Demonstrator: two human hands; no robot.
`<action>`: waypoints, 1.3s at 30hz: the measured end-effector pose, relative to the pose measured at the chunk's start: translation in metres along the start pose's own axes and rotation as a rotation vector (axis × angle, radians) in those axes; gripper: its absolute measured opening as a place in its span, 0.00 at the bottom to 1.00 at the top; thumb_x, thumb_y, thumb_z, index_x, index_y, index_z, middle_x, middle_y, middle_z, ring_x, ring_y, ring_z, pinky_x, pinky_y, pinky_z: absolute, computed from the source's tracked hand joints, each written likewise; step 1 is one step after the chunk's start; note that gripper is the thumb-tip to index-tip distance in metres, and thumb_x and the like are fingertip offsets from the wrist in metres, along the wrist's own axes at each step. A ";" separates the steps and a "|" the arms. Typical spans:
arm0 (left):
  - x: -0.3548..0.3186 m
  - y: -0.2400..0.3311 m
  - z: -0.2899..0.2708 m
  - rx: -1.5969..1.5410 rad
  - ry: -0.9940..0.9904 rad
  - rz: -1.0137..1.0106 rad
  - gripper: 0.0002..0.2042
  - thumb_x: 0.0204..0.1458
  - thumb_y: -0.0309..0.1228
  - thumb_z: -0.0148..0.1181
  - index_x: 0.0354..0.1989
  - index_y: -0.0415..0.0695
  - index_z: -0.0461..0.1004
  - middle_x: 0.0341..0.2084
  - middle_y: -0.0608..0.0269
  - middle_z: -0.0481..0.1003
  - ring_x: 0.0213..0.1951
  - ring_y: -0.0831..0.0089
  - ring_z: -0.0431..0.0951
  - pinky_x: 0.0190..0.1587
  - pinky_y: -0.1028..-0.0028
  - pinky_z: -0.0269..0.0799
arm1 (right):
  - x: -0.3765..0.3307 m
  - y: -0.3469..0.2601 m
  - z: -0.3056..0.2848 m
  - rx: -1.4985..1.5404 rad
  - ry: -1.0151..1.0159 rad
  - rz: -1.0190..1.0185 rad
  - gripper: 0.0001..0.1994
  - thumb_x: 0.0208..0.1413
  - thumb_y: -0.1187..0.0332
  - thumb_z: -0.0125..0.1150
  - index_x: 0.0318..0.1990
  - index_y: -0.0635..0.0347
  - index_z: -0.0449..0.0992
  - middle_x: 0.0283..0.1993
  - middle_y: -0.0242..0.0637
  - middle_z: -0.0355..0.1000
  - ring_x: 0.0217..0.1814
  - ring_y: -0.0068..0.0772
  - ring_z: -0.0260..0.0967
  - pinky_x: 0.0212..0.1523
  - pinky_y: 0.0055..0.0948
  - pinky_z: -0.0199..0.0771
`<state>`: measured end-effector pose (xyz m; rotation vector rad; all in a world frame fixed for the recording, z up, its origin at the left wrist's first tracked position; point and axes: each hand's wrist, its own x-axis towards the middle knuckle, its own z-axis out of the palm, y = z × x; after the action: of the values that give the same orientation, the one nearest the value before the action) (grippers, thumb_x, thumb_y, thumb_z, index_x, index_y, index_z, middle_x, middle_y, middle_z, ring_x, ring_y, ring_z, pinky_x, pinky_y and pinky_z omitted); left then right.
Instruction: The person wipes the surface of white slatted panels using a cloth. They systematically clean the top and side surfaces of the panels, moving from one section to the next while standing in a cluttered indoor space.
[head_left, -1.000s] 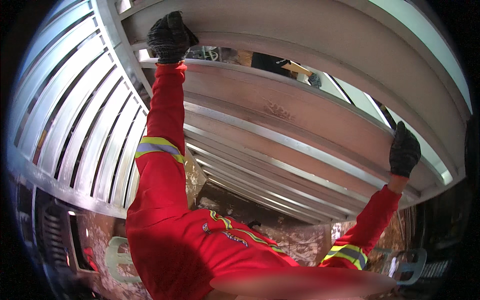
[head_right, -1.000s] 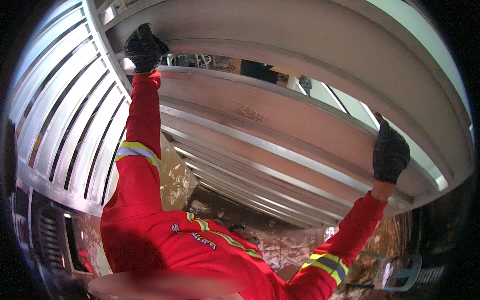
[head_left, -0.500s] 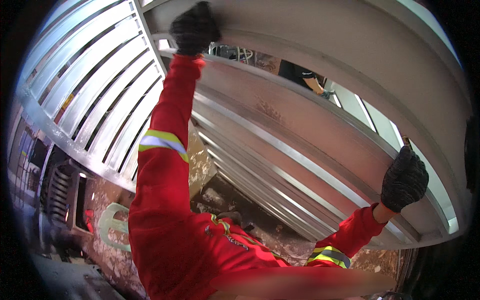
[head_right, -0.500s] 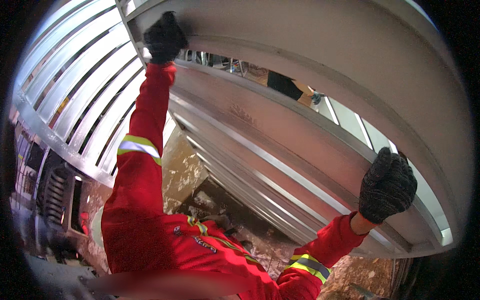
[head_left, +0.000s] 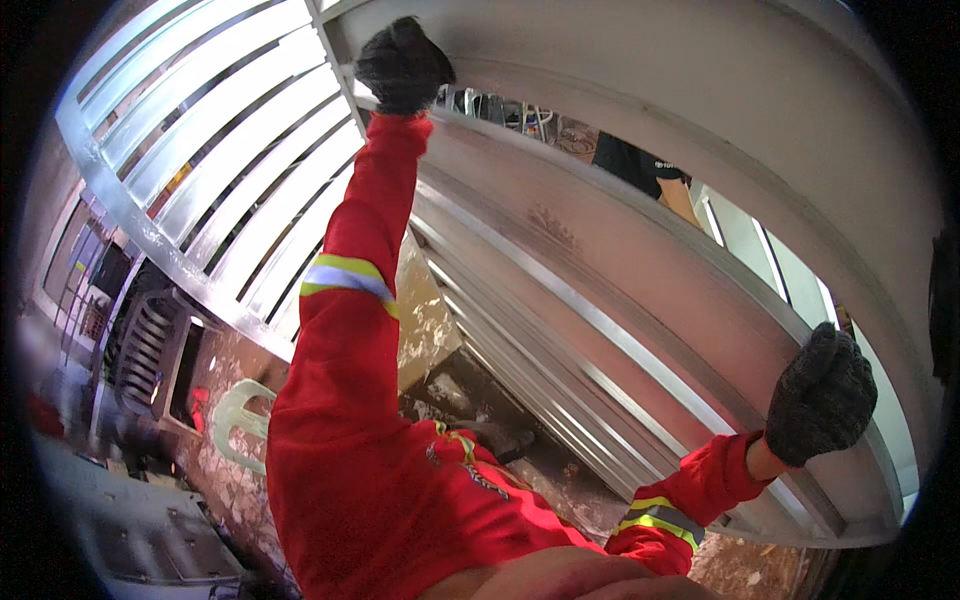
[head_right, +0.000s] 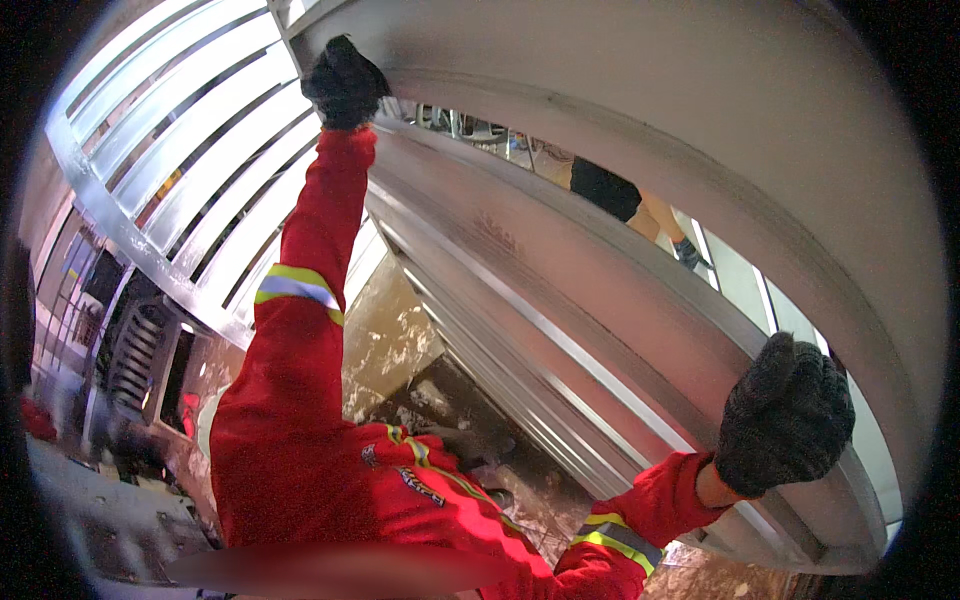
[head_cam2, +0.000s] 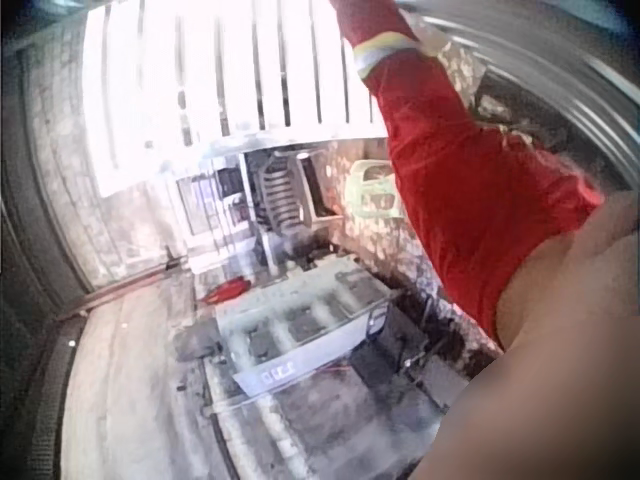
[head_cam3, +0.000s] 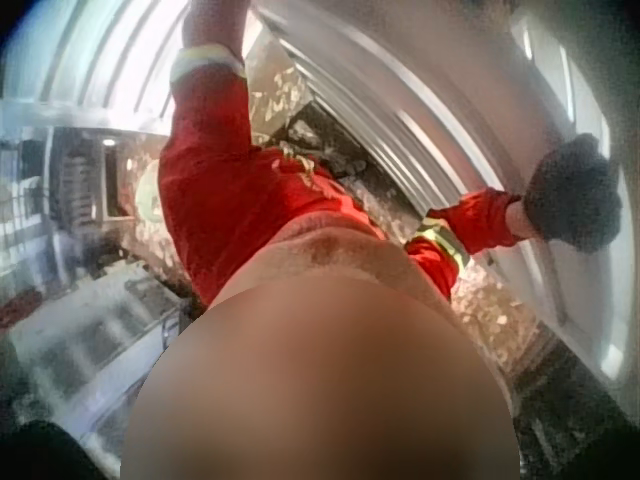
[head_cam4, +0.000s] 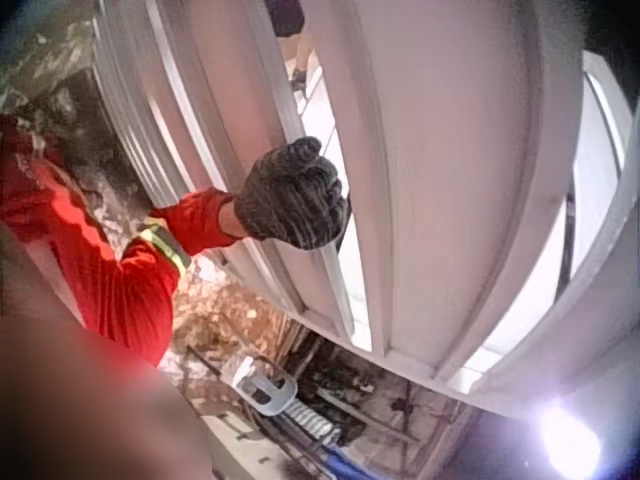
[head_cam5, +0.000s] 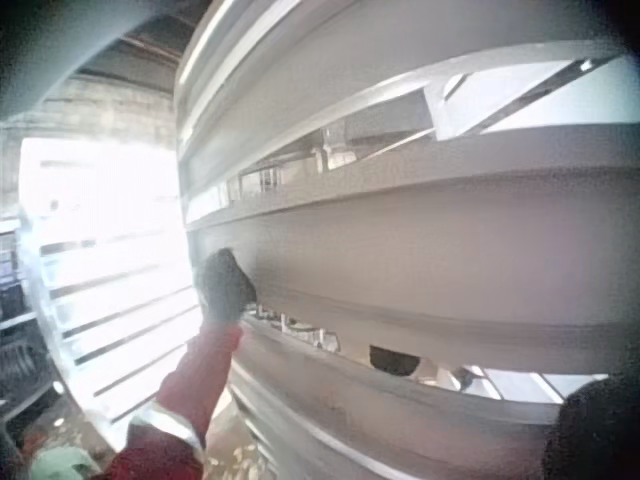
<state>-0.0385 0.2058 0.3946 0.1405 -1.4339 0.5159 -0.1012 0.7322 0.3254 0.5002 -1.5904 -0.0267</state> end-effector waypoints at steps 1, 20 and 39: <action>0.010 0.006 -0.017 0.054 -0.109 -0.103 0.05 0.46 0.34 0.53 0.26 0.47 0.68 0.14 0.66 0.71 0.14 0.64 0.71 0.15 0.66 0.64 | -0.001 0.000 -0.001 -0.033 -0.038 0.009 0.15 0.57 0.61 0.51 0.22 0.56 0.76 0.23 0.37 0.74 0.28 0.37 0.73 0.35 0.33 0.74; 0.022 0.027 -0.004 0.037 0.040 0.168 0.06 0.37 0.34 0.58 0.22 0.47 0.70 0.15 0.67 0.68 0.18 0.63 0.71 0.21 0.67 0.67 | -0.020 0.007 0.011 -0.172 -0.067 -0.008 0.13 0.59 0.62 0.49 0.28 0.57 0.76 0.29 0.37 0.75 0.34 0.40 0.73 0.40 0.37 0.72; 0.019 0.066 -0.025 -0.069 0.043 0.329 0.20 0.40 0.44 0.59 0.39 0.45 0.73 0.31 0.57 0.73 0.34 0.59 0.74 0.37 0.64 0.69 | -0.017 0.013 -0.003 -0.029 -0.271 0.088 0.13 0.59 0.62 0.49 0.34 0.57 0.79 0.31 0.38 0.77 0.31 0.38 0.74 0.38 0.35 0.74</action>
<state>-0.0428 0.2791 0.3949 -0.1646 -1.4380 0.7321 -0.1023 0.7500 0.3134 0.4160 -1.8731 -0.0530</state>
